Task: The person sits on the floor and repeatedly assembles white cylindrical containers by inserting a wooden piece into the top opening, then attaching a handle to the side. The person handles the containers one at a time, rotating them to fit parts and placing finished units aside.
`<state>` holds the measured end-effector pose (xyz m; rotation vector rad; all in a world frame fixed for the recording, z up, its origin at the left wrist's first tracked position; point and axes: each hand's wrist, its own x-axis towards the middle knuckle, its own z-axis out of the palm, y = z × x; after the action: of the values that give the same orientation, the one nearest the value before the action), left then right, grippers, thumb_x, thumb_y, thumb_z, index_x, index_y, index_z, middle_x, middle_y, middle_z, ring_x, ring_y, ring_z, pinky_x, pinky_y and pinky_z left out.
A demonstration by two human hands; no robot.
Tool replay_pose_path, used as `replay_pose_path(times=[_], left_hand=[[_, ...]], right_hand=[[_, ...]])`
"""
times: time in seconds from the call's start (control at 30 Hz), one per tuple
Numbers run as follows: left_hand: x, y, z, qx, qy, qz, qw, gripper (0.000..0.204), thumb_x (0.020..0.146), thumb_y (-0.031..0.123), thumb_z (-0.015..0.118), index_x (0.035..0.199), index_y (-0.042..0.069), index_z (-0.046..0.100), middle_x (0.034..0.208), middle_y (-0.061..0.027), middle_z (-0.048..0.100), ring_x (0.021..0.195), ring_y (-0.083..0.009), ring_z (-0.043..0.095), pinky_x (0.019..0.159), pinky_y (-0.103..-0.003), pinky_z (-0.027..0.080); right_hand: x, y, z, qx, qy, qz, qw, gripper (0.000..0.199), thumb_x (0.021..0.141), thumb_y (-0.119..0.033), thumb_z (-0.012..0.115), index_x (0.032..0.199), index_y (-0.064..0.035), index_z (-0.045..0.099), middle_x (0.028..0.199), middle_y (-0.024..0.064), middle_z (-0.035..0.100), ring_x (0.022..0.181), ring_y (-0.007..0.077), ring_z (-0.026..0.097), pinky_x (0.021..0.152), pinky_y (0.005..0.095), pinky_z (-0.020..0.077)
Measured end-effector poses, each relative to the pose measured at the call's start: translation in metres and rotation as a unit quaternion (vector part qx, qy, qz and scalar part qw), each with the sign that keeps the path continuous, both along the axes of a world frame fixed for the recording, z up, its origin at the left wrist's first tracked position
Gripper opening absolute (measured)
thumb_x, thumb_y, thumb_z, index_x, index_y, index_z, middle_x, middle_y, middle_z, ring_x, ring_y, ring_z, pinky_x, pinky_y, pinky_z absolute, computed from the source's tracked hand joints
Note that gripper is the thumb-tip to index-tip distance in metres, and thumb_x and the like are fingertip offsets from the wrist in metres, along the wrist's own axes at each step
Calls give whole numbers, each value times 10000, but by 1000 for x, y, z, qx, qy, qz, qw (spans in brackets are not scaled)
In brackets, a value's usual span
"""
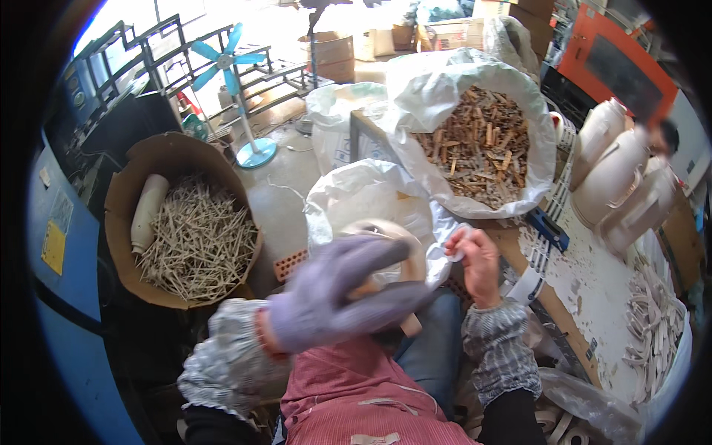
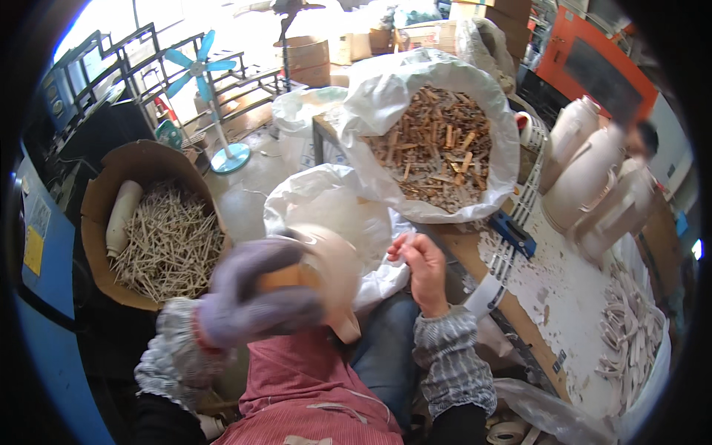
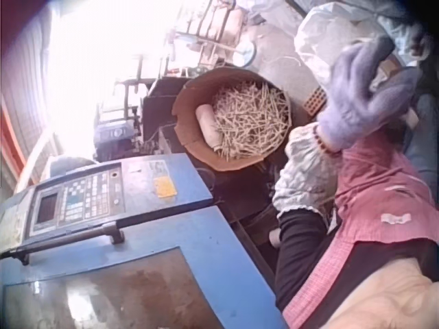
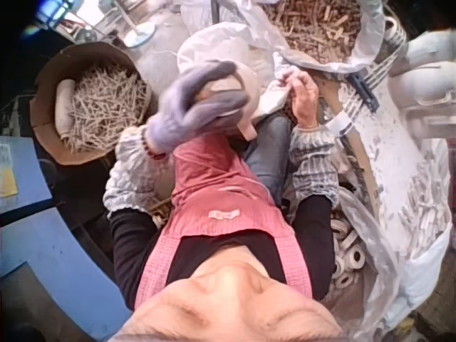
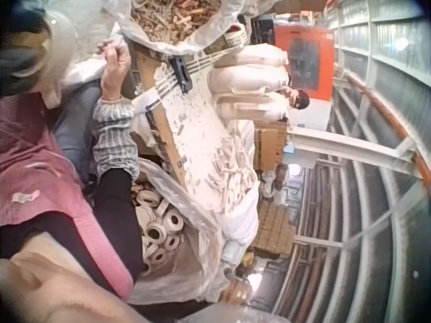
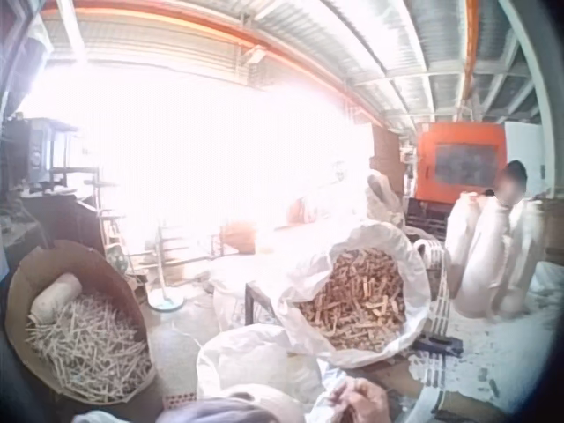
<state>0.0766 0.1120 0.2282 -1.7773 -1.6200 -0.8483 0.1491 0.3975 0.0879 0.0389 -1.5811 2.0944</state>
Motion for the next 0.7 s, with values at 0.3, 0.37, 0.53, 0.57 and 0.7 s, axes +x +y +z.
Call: replay_pose_path(times=[0.3,0.37,0.53,0.57,0.7], left_hand=[[21,113,-76,-18,-256,-17,966,992,551,261,914,1378,-6,433,1262,-205,575,1179,-391,556,991,-460,450],[21,115,-73,-27,-257,-33,966,1013,547,262,911,1394,-4,424,1254,-208,579,1161,-387,567,997,-455,446],[31,111,-81,-54,-271,-66,959,942,583,206,831,1417,52,424,1284,-152,569,1205,-356,534,1026,-469,413],[34,109,-84,-53,-270,-75,958,944,573,195,827,1416,55,427,1283,-152,570,1205,-354,535,1027,-469,412],[38,110,-83,-47,-285,-86,954,869,565,199,815,1364,78,496,1266,-127,588,1202,-349,542,1024,-463,417]], right_hand=[[77,-24,92,178,-72,10,981,248,891,84,512,1120,-12,522,1202,137,566,1087,211,614,913,329,534],[79,-28,96,380,-34,-69,922,204,842,97,563,1021,-1,572,1033,129,635,893,213,668,748,309,541],[85,-33,92,587,-97,-18,804,142,782,-37,598,920,-32,566,888,157,624,835,334,636,693,404,527],[86,-36,91,593,-104,-21,798,132,775,-22,599,904,-31,574,882,158,628,823,340,636,694,402,529],[92,-47,83,634,-84,-90,763,104,794,-116,615,874,-56,587,844,127,618,821,311,633,693,389,532]])
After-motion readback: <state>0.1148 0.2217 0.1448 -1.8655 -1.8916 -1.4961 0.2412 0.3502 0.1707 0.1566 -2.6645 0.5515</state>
